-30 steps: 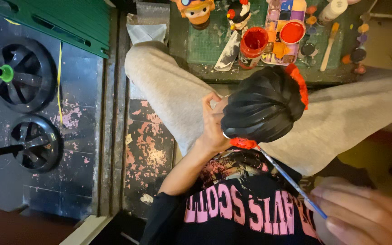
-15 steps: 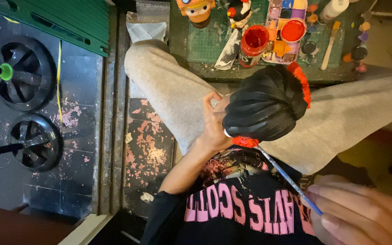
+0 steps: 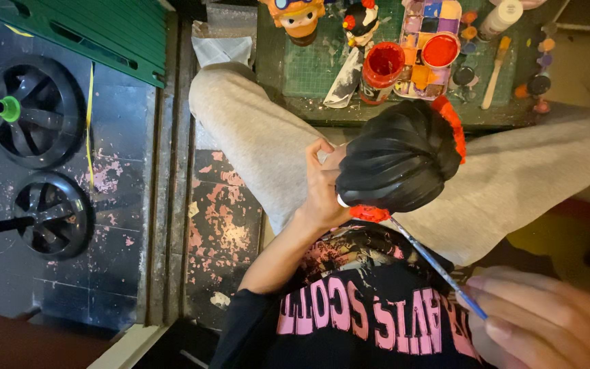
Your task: The person sits cross-legged on the floor holding a black-haired figurine bust decorated with red roses on their lap and paints its details with a small brush. They rotate the figurine to reach different sides, then set it on the table, wipe the brush with a tissue, and dip the brush into a red paint cup.
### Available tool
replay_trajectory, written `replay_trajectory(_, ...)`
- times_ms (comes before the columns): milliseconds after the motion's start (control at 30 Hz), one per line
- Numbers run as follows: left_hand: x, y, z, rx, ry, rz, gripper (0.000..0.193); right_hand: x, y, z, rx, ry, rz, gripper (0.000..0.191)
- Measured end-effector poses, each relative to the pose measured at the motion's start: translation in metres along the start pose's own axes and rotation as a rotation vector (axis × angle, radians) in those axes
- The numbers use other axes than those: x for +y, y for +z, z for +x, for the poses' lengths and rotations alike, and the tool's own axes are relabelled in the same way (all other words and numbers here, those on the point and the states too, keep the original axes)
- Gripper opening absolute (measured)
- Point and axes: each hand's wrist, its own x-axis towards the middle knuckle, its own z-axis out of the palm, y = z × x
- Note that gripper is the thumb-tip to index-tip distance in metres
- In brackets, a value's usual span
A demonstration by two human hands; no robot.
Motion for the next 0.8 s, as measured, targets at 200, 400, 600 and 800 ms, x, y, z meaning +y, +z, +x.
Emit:
replay_trajectory(200,-0.008,0.011,-0.006,0.074,0.06,0.038,0.022,0.007,-0.001,-0.021,-0.027,-0.014,0.002,0.032)
replay_trajectory(400,-0.016,0.011,-0.012,0.029,0.082,0.139,0.019,0.031,-0.018,-0.081,-0.227,-0.025,0.065,0.03)
replay_trajectory(600,-0.021,-0.014,0.006,0.159,0.212,0.242,0.028,0.054,-0.028,-0.1,-0.346,0.104,0.22,0.024)
replay_trajectory(800,-0.018,-0.04,0.018,0.142,0.313,0.414,0.03,0.025,0.006,-0.012,0.131,-0.093,0.068,0.032)
